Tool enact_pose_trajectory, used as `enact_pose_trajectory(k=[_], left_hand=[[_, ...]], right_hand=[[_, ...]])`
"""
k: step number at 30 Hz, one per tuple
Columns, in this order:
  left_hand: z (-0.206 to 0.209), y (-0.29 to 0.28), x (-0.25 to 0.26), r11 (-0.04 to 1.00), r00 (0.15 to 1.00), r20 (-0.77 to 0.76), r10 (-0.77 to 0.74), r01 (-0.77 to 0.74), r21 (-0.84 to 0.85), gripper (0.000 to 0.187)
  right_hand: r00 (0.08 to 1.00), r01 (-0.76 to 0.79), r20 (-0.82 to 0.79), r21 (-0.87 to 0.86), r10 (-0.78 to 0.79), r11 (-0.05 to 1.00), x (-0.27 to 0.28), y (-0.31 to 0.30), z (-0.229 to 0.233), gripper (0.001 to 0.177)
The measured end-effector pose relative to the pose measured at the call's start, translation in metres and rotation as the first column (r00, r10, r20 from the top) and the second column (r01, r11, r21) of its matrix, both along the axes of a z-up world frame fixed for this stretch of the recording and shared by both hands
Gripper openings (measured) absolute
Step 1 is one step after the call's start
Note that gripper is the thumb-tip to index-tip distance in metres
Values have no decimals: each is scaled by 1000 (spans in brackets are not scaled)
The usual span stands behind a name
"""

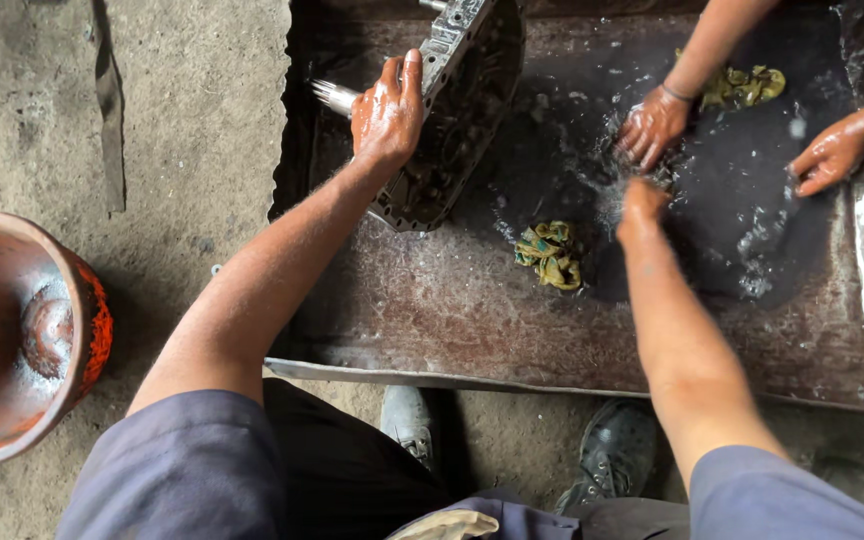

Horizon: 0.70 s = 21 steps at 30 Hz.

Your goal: The person cleans a complex metal mechanical component inside a large tray by wiping it with a cloth while several others assist.

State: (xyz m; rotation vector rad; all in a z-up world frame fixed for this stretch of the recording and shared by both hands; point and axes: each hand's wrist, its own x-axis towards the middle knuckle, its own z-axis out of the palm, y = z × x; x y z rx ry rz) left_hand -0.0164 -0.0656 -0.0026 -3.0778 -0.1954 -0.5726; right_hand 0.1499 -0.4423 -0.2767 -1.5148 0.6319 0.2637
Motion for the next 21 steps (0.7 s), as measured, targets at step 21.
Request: enact_pose_trajectory(k=[21], left_hand=[[2,-3,4,997,1000,9,27,-26,-70,57]], right_hand=[[966,-214,151,20,208,977,-39,52,61,15]])
